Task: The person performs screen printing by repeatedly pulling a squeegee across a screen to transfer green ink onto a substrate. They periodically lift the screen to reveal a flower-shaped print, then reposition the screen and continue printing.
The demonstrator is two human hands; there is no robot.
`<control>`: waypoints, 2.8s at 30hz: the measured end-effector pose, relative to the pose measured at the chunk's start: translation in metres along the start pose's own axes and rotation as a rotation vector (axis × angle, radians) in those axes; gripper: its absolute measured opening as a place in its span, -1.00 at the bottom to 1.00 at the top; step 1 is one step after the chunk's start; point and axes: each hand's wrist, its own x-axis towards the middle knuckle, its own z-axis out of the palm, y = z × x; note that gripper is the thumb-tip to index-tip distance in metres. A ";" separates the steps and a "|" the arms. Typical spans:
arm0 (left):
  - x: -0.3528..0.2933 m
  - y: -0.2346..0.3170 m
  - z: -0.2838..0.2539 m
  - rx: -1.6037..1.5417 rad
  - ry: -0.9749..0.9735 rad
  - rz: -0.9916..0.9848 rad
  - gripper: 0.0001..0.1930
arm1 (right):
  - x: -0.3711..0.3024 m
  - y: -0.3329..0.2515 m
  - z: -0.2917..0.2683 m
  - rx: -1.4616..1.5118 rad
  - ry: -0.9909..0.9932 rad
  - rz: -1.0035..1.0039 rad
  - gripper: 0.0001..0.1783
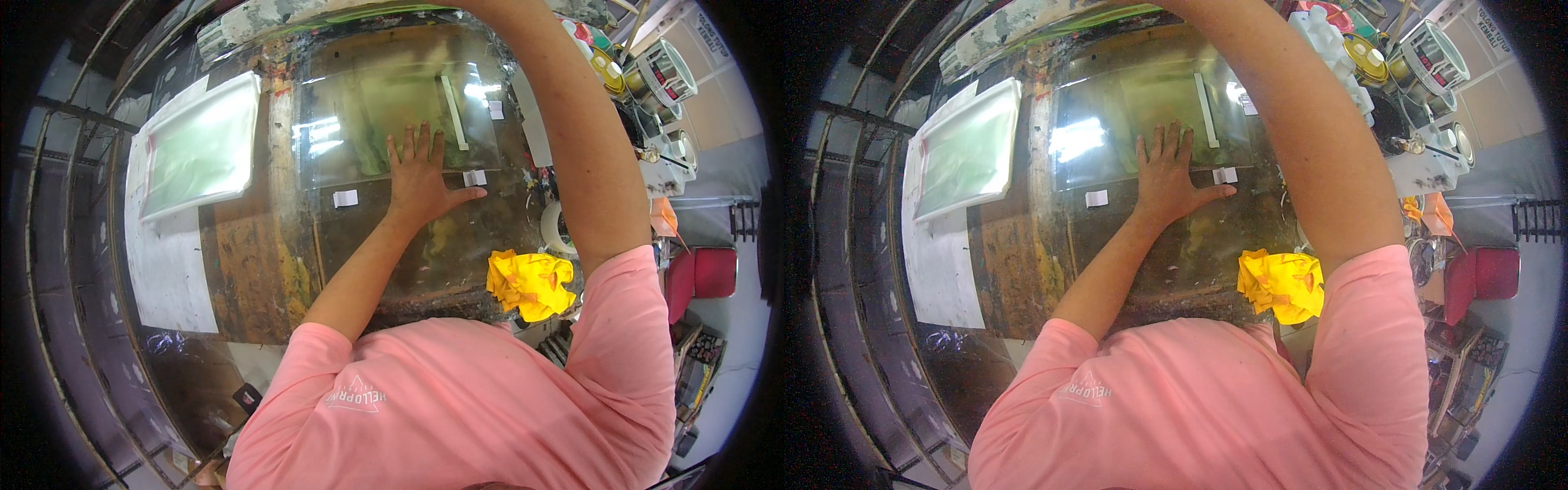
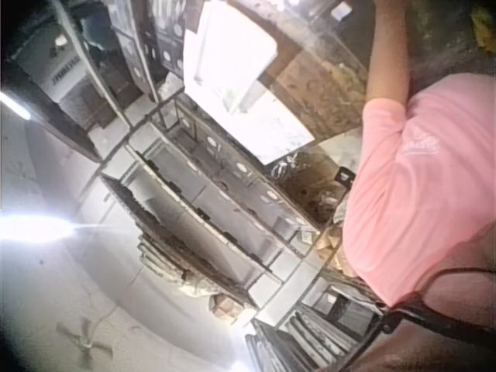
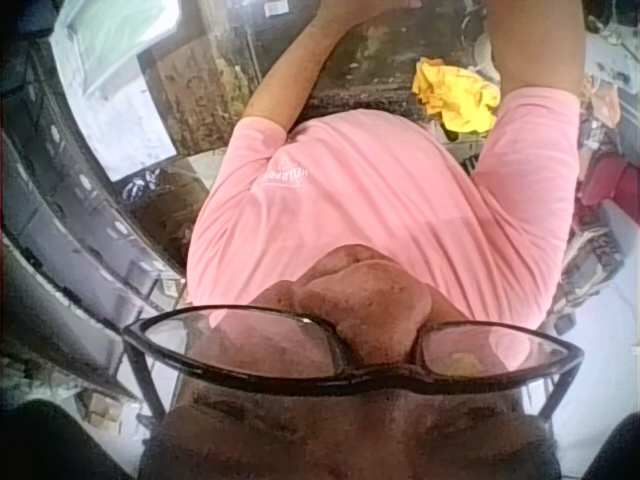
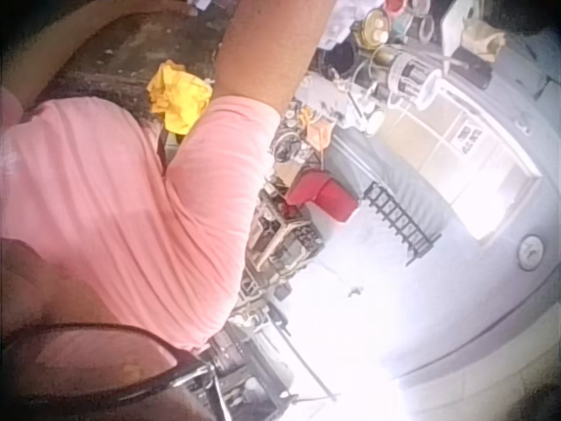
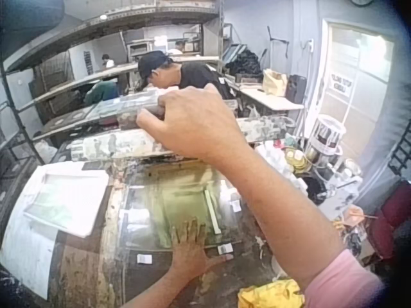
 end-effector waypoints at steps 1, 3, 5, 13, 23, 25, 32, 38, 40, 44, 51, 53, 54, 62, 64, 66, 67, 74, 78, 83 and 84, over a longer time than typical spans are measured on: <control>0.000 0.001 -0.001 -0.001 0.000 -0.003 0.32 | 0.000 0.000 0.000 -0.001 -0.008 0.001 -0.39; -0.001 0.000 -0.001 -0.008 0.014 0.001 0.28 | -0.001 -0.001 -0.001 -0.004 -0.023 0.004 -0.38; 0.000 -0.002 -0.001 -0.017 0.044 0.022 0.21 | -0.001 0.005 0.009 0.008 0.039 -0.004 -0.38; 0.004 -0.037 -0.021 -0.067 -0.106 0.375 -0.67 | -0.002 0.005 0.008 -0.004 0.043 0.007 -0.37; 0.004 -0.035 -0.017 -0.162 0.076 0.350 -0.71 | -0.006 0.003 0.007 -0.016 0.053 -0.002 -0.34; 0.002 -0.031 -0.014 -0.146 0.035 0.335 -0.53 | -0.005 0.004 0.009 -0.006 0.059 -0.010 -0.35; -0.013 -0.019 -0.013 -0.051 -0.017 0.179 0.18 | -0.003 0.005 0.010 -0.021 0.062 -0.017 -0.36; -0.016 -0.018 -0.017 -0.020 -0.088 0.164 0.14 | -0.002 0.002 0.008 -0.017 0.040 -0.003 -0.36; -0.017 -0.017 -0.019 -0.027 -0.093 0.171 0.11 | -0.001 0.002 0.007 -0.012 0.026 0.008 -0.36; -0.018 -0.017 -0.017 -0.085 -0.051 0.178 0.08 | 0.000 0.004 0.009 0.001 0.010 0.014 -0.36; -0.019 -0.023 -0.003 -0.072 0.114 0.214 -0.33 | 0.000 0.001 0.006 -0.022 -0.008 0.020 -0.37; -0.014 -0.027 -0.004 -0.073 0.140 0.226 -0.52 | -0.001 0.000 0.004 -0.028 -0.012 0.025 -0.36; -0.011 -0.030 -0.005 -0.107 0.120 0.213 -0.58 | -0.001 0.000 0.004 -0.031 -0.014 0.028 -0.36; 0.007 -0.039 -0.017 -0.136 0.187 0.227 -0.79 | -0.001 0.002 0.005 -0.004 -0.008 0.020 -0.35; 0.009 -0.036 -0.021 -0.156 0.235 0.211 -0.80 | 0.000 0.002 0.007 -0.011 0.001 0.023 -0.35; 0.008 -0.033 -0.022 -0.152 0.217 0.201 -0.80 | -0.002 -0.003 0.003 -0.023 -0.006 0.030 -0.36; 0.006 -0.030 -0.024 -0.134 0.179 0.205 -0.80 | -0.002 -0.001 0.004 -0.018 0.002 0.024 -0.36; -0.009 -0.024 -0.013 -0.131 0.182 0.238 -0.80 | -0.001 0.003 0.006 -0.022 0.018 0.003 -0.35; -0.004 -0.035 -0.010 -0.117 0.242 0.319 -0.81 | -0.002 -0.002 -0.002 0.012 -0.041 0.012 -0.37; 0.011 -0.037 -0.015 -0.187 0.336 0.371 -0.81 | -0.005 0.000 0.004 0.042 0.064 -0.001 -0.41; 0.010 -0.038 -0.014 -0.168 0.309 0.358 -0.81 | -0.005 -0.002 0.002 0.066 0.048 0.002 -0.42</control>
